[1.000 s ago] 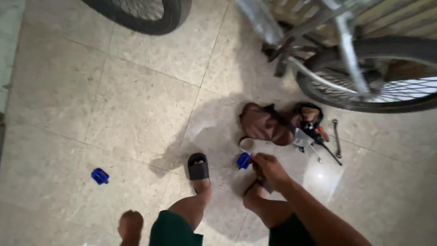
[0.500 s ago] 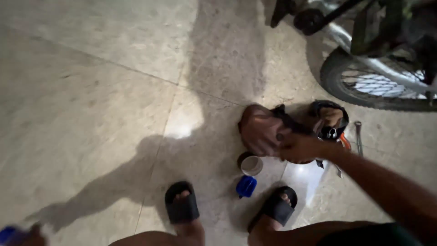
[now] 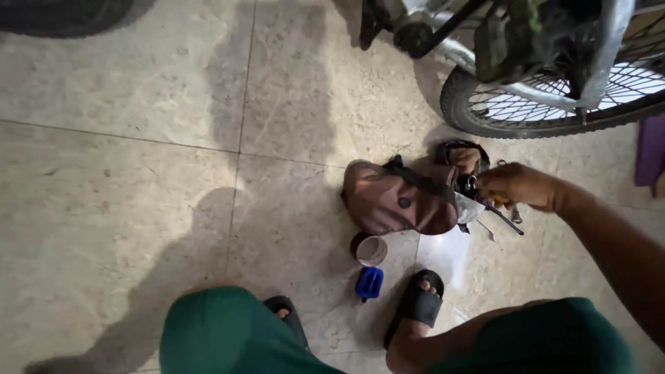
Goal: Repairing a bicycle by adjusting and fastening the rear wheel axle and chain assembly using tools.
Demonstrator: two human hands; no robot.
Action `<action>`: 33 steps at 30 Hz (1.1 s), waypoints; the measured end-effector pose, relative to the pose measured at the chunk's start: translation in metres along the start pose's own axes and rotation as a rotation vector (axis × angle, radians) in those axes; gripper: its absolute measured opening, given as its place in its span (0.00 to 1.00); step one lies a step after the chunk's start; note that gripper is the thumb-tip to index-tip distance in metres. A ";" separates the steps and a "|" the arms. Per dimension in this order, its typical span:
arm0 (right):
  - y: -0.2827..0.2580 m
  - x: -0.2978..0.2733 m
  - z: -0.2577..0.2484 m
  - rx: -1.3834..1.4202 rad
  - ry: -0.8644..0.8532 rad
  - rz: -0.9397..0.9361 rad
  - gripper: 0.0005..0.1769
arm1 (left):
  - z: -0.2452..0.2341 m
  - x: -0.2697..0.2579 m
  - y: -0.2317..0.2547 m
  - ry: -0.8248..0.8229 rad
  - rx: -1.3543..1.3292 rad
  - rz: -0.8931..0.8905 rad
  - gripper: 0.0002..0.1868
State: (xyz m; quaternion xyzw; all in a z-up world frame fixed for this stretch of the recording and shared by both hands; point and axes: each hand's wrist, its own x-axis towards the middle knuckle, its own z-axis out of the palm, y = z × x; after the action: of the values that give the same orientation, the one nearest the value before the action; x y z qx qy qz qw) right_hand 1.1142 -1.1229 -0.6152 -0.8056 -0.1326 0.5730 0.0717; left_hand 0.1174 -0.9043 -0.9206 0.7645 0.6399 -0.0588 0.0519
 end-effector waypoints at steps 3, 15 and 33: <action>0.009 0.009 0.009 -0.047 0.032 0.066 0.17 | -0.008 0.050 0.047 0.112 0.023 0.093 0.09; -0.039 0.140 0.089 0.385 -0.232 -0.228 0.11 | -0.198 0.187 0.571 -0.276 -0.229 1.034 0.14; -0.100 0.212 0.131 -0.331 0.426 -0.788 0.29 | -0.113 0.137 0.678 -0.094 -0.275 0.650 0.28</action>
State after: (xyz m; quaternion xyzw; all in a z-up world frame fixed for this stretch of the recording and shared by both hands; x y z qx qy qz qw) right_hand 1.0429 -0.9697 -0.8235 -0.7940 -0.4997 0.2957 0.1799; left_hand 0.8115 -0.8732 -0.8274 0.9104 0.3622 0.0121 0.1997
